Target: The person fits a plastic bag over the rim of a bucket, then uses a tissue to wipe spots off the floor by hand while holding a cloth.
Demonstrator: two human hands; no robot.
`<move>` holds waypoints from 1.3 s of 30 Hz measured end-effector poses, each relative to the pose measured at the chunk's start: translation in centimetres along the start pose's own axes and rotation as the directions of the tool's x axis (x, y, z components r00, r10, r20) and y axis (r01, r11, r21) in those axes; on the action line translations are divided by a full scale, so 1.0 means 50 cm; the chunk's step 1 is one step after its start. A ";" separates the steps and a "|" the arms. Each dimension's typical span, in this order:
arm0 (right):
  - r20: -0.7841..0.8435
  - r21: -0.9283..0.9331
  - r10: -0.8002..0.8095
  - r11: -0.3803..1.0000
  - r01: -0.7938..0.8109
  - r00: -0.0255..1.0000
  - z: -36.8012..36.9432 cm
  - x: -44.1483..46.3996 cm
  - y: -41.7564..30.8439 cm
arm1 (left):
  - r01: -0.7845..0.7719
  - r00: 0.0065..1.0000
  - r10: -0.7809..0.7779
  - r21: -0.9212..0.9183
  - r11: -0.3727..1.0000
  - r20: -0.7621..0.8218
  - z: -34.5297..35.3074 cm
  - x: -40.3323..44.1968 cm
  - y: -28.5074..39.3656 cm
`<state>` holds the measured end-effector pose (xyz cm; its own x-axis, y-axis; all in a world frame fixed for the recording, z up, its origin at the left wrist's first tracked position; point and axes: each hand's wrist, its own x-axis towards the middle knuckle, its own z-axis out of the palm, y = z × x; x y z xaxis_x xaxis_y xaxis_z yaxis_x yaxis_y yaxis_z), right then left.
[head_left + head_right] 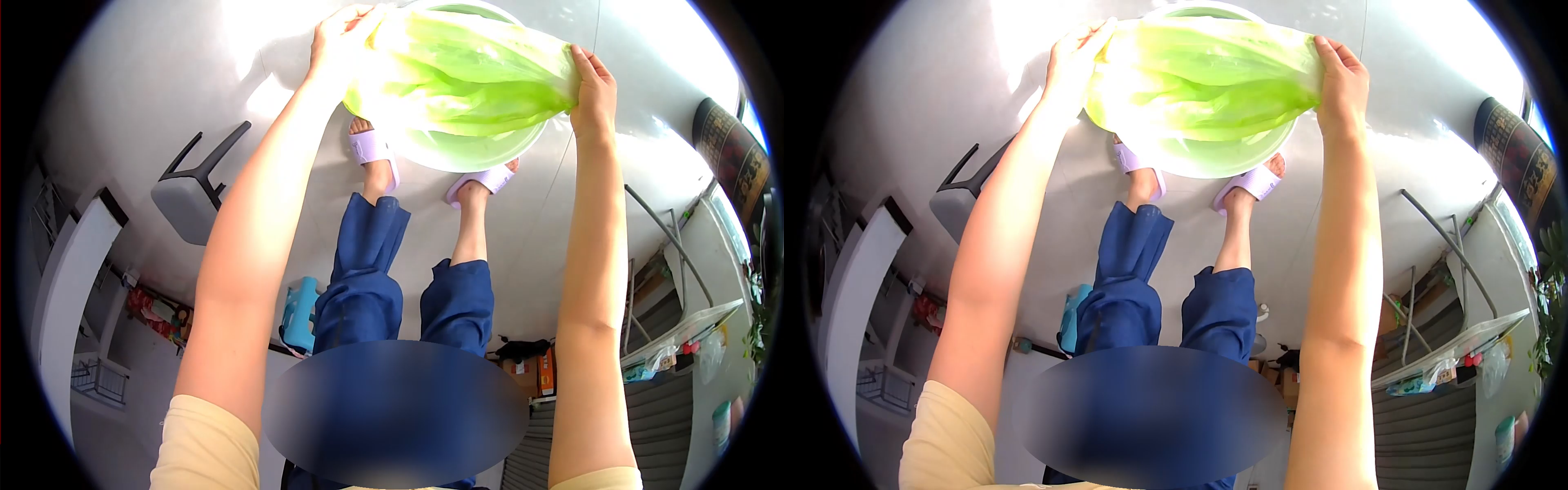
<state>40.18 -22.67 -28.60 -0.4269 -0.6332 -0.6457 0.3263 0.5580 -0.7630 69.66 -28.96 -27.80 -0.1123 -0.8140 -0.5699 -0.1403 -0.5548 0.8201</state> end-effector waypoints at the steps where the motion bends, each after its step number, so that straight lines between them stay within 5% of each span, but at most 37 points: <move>1: 0.001 0.000 0.000 1.000 0.000 1.000 0.001 0.012 0.002 | -0.004 0.999 0.007 0.069 0.998 -0.047 0.004 0.011 -0.001; 10: -0.062 -0.018 0.103 0.994 -0.104 0.993 0.028 0.068 0.003 | 0.028 0.991 -0.031 -0.029 0.999 -0.132 0.021 0.085 -0.033; 12: -0.070 -0.193 0.201 0.958 -0.211 0.977 0.024 0.078 0.016 | 0.059 0.989 -0.067 -0.066 0.996 -0.131 0.022 0.075 -0.021; 14: -0.030 -0.313 0.214 0.926 -0.213 0.976 0.005 0.077 0.034 | 0.228 0.971 -0.179 0.403 0.886 -0.156 0.016 0.052 -0.007; 17: 0.012 -0.394 0.226 0.896 -0.203 0.974 -0.025 0.055 0.064 | 0.221 0.973 -0.153 0.497 0.839 -0.176 -0.024 0.047 -0.044; 27: -0.028 -0.340 0.107 0.934 -0.110 0.994 -0.085 -0.113 0.110 | 0.270 0.956 -0.255 0.099 0.958 -0.144 -0.079 -0.113 -0.119; 31: -0.085 -0.255 0.313 0.911 -0.324 0.946 -0.102 -0.148 0.121 | 0.335 0.933 -0.339 -0.050 0.941 -0.121 -0.075 -0.165 -0.145; 34: -0.012 0.234 0.378 0.901 -0.365 0.926 -0.105 -0.170 0.139 | 0.426 0.899 -0.435 -0.127 0.896 -0.054 -0.079 -0.195 -0.174; 39: 0.095 0.583 0.478 0.685 -0.438 0.873 -0.154 -0.153 0.230 | 0.515 0.832 -0.554 -0.337 0.788 -0.022 -0.064 -0.234 -0.187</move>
<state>40.71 -7.27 -32.19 -0.1370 -0.3373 -0.9314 0.9017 0.3468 -0.2583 75.43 -14.82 -28.65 0.0058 -0.3742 -0.9273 0.1631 -0.9146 0.3700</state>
